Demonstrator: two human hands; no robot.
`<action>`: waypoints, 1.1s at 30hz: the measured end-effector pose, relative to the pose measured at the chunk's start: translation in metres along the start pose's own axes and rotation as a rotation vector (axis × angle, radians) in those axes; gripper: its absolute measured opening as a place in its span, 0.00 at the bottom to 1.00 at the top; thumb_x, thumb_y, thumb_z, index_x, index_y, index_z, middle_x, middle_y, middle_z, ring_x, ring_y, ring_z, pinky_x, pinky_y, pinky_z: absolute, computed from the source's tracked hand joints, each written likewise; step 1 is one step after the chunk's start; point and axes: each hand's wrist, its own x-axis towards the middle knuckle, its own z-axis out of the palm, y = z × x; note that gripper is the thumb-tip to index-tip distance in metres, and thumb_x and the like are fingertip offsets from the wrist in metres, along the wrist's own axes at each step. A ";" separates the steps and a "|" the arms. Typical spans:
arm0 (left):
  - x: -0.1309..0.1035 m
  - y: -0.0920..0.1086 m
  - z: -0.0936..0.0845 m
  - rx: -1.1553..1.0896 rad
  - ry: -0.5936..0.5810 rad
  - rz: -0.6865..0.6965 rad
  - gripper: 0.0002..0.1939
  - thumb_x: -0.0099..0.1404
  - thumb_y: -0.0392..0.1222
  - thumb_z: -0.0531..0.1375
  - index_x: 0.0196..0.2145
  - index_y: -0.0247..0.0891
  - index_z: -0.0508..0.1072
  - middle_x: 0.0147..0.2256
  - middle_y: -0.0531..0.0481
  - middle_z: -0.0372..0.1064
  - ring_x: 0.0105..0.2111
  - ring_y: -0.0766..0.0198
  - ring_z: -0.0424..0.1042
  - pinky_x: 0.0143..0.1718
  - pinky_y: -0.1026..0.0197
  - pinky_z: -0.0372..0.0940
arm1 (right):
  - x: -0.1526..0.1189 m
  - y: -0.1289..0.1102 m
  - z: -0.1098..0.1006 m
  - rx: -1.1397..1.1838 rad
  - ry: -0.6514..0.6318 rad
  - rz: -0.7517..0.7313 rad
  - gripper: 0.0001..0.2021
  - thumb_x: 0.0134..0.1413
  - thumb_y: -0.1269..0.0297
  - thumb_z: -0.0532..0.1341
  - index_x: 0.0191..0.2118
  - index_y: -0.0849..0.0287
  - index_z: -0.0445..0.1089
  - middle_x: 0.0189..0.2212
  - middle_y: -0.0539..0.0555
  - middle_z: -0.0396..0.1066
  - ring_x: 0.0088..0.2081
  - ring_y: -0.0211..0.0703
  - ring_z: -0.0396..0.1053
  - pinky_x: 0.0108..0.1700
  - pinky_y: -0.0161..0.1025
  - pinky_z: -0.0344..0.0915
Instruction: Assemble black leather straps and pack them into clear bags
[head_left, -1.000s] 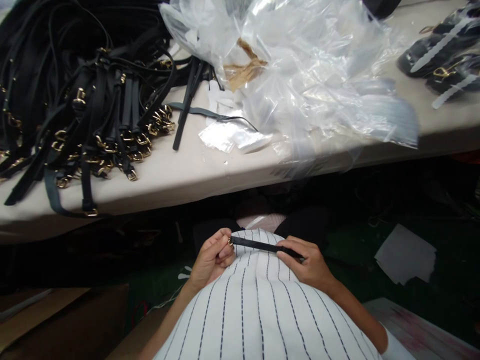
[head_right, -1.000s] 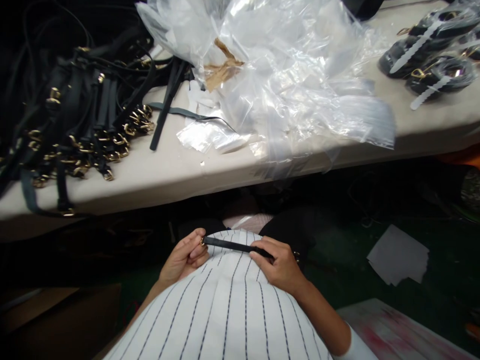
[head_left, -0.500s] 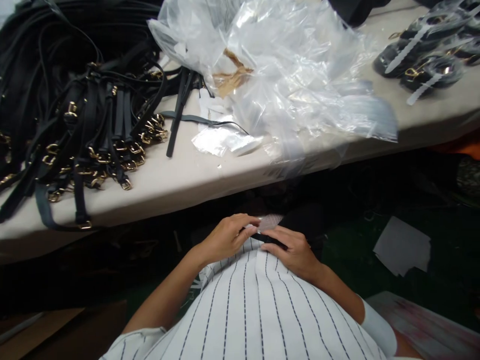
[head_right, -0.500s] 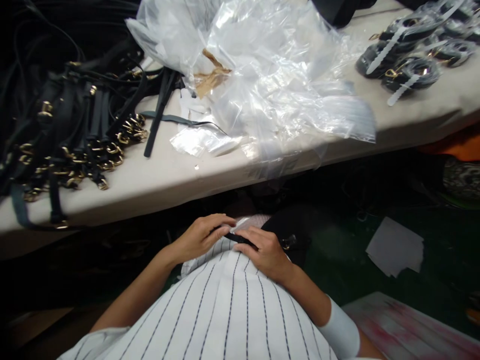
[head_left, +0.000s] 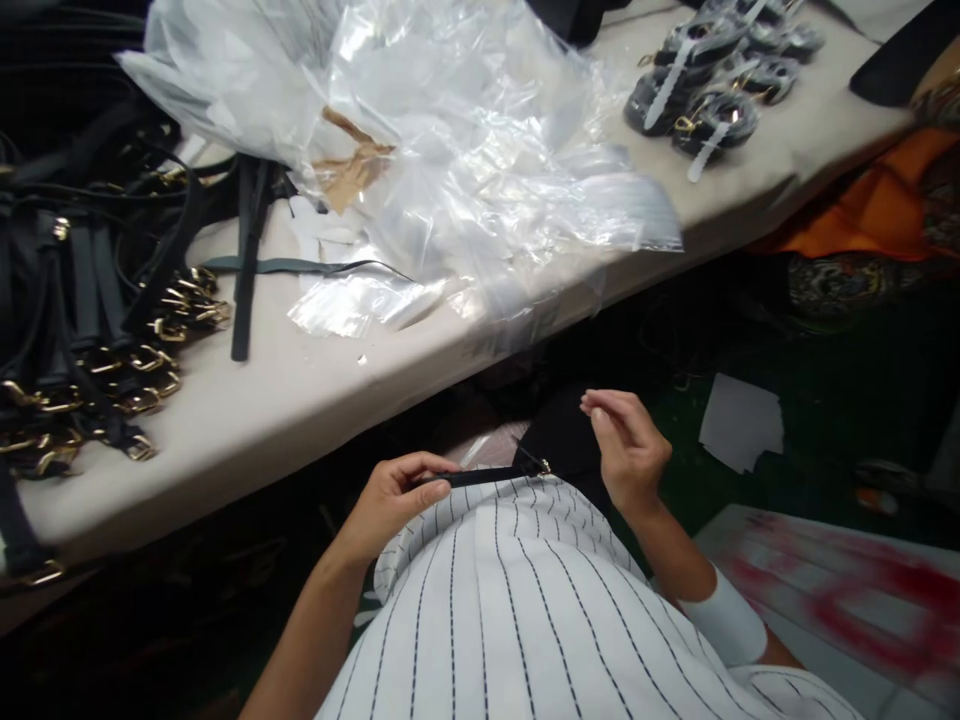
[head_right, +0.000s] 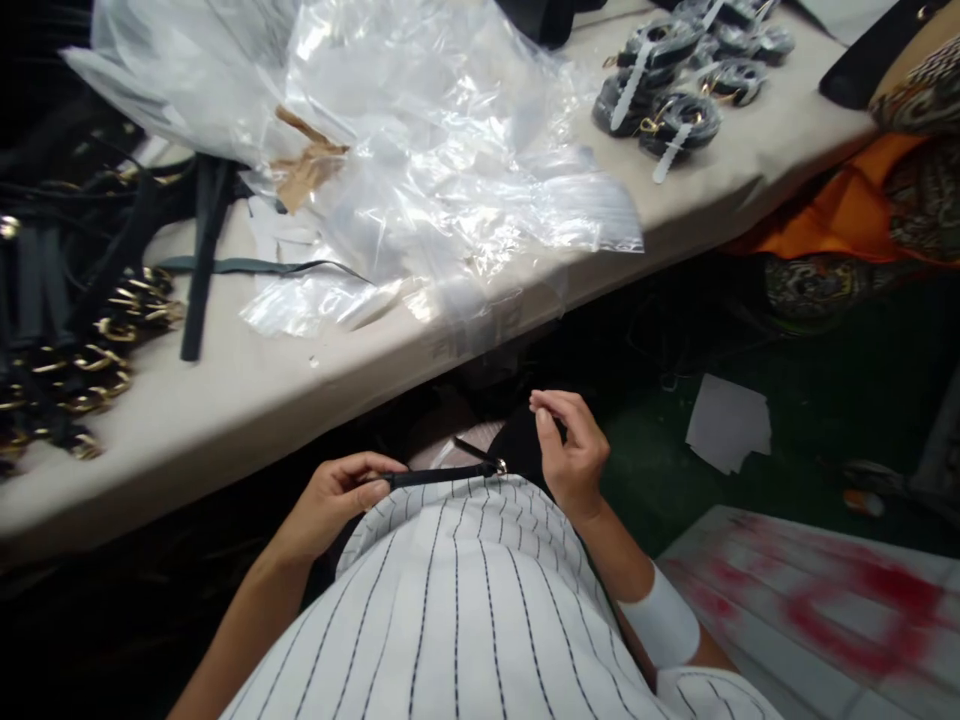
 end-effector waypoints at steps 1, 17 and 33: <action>-0.001 -0.001 -0.003 0.003 0.017 -0.003 0.15 0.56 0.47 0.67 0.39 0.36 0.78 0.24 0.53 0.67 0.25 0.69 0.63 0.27 0.67 0.58 | 0.006 0.011 -0.001 0.005 -0.085 0.080 0.11 0.61 0.63 0.58 0.46 0.57 0.74 0.44 0.58 0.73 0.45 0.49 0.72 0.50 0.49 0.70; 0.001 0.019 -0.018 0.244 0.162 0.098 0.13 0.54 0.43 0.69 0.37 0.39 0.78 0.31 0.50 0.74 0.31 0.65 0.70 0.33 0.66 0.65 | 0.002 0.024 0.058 0.603 -0.955 0.588 0.18 0.55 0.54 0.64 0.46 0.61 0.75 0.28 0.51 0.72 0.25 0.31 0.65 0.26 0.29 0.62; 0.008 0.021 0.007 0.528 -0.021 0.346 0.14 0.62 0.42 0.62 0.46 0.44 0.77 0.39 0.44 0.75 0.39 0.56 0.72 0.43 0.58 0.63 | 0.013 0.013 0.043 0.224 -1.131 0.380 0.14 0.60 0.56 0.59 0.37 0.60 0.78 0.21 0.50 0.70 0.25 0.36 0.66 0.28 0.32 0.63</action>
